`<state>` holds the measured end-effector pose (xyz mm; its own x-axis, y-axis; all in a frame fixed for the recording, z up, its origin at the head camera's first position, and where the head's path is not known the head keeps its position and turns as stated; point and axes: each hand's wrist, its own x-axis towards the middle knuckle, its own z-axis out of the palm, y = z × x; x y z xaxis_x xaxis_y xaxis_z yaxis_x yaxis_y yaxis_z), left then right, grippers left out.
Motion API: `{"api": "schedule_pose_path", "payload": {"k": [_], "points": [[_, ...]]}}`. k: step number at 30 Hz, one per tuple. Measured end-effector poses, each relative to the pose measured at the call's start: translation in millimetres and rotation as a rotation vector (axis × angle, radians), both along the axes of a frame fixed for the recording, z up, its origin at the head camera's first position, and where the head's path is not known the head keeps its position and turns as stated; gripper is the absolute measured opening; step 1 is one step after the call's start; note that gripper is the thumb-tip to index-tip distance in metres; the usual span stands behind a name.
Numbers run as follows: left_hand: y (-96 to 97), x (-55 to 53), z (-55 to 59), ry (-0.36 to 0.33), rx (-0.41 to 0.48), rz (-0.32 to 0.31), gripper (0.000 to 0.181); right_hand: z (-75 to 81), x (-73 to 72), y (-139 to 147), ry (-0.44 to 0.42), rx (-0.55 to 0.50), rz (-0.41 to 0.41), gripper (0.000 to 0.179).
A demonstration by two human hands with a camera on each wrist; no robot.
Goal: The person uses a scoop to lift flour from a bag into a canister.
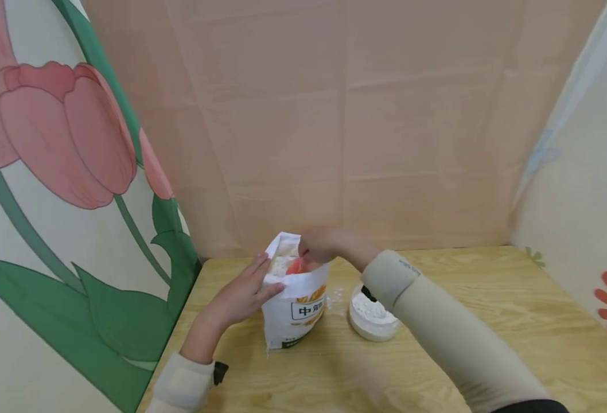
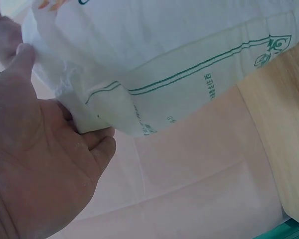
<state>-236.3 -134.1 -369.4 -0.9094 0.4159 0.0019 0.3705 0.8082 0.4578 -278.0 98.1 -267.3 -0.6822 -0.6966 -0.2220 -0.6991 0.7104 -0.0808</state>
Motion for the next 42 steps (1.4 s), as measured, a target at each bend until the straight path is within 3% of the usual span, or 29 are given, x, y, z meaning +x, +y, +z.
{"api": "schedule_pose_path", "payload": {"k": [2, 3, 6, 12, 17, 23, 30, 37, 42], "points": [[1.2, -0.2, -0.1, 0.0, 0.003, 0.0, 0.097, -17.3, -22.7, 6, 0.01, -0.02, 0.021, 0.019], [1.8, -0.4, -0.1, 0.002, 0.004, 0.001, 0.096, -19.7, -23.6, 13, 0.017, -0.071, 0.028, 0.017], [2.5, -0.6, 0.1, -0.002, 0.01, -0.001, 0.095, -24.0, -16.8, 30, 0.066, -0.216, 0.021, 0.015], [1.1, -0.3, -0.3, -0.016, 0.034, 0.002, 0.093, -41.3, -4.0, 52, 0.086, -0.501, -0.084, 0.02], [-0.8, -0.7, -1.8, -0.004, 0.048, -0.005, 0.092, -57.0, 5.6, 59, 0.101, -0.64, -0.141, 0.023], [-0.1, -0.9, -3.0, 0.004, 0.059, -0.014, 0.093, -65.3, 10.0, 63, 0.108, -0.697, -0.153, 0.022], [0.5, 0.1, -2.4, 0.007, 0.041, -0.013, 0.093, -55.6, 16.1, 79, 0.089, -0.745, -0.173, 0.025], [0.0, 1.2, -2.5, 0.017, 0.042, -0.028, 0.093, -41.4, 31.0, 125, 0.135, -0.76, -0.214, 0.026], [0.1, 1.3, -1.2, 0.016, 0.049, -0.025, 0.094, -46.1, 41.6, 159, 0.179, -0.698, -0.267, 0.029]]}}
